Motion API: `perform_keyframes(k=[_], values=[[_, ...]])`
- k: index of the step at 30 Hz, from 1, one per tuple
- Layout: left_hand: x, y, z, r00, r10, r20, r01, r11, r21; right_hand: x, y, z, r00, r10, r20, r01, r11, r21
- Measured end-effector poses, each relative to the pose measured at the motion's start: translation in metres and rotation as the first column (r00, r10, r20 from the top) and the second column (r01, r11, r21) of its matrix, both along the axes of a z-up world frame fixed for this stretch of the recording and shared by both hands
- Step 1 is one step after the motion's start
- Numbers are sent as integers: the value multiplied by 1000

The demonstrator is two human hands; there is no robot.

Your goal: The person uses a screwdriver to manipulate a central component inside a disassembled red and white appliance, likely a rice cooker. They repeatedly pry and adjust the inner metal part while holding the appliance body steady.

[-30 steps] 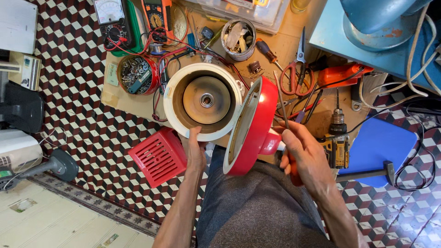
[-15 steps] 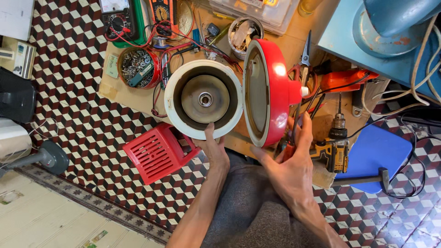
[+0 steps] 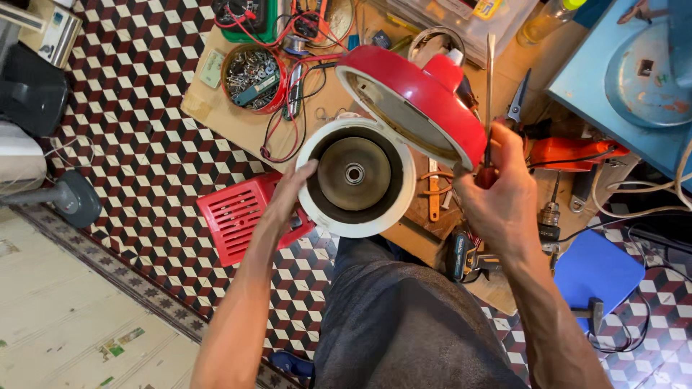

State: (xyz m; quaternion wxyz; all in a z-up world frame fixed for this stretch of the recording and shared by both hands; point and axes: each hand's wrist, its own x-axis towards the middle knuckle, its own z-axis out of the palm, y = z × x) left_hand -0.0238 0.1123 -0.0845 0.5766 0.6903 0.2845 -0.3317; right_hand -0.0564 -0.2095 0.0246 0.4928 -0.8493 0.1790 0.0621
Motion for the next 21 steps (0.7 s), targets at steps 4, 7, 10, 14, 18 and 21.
perform_keyframes(k=[4, 7, 10, 14, 18, 21], values=[[6, 5, -14, 981, -163, -108, 157, 986, -62, 27, -2, 0, 995, 95, 34, -89, 986, -142], [-21, 6, -21, 1000, -12, -3, 12, 997, -79, 51, -2, -3, 972, 167, 164, -162, 986, -42], [-44, -1, -17, 986, 169, 5, -168, 985, -36, 81, 6, 0, 990, 127, 55, -130, 989, 72], [-43, -31, -7, 929, 362, 81, -363, 932, 4, 128, 22, 5, 994, 105, -19, -101, 983, 155], [-33, -48, 0, 899, 425, 102, -431, 902, 37, 146, 20, -3, 996, 51, -78, -33, 974, 226], [-23, -54, 5, 899, 399, 180, -413, 909, 46, 122, 11, -1, 986, -14, -167, 36, 990, 133]])
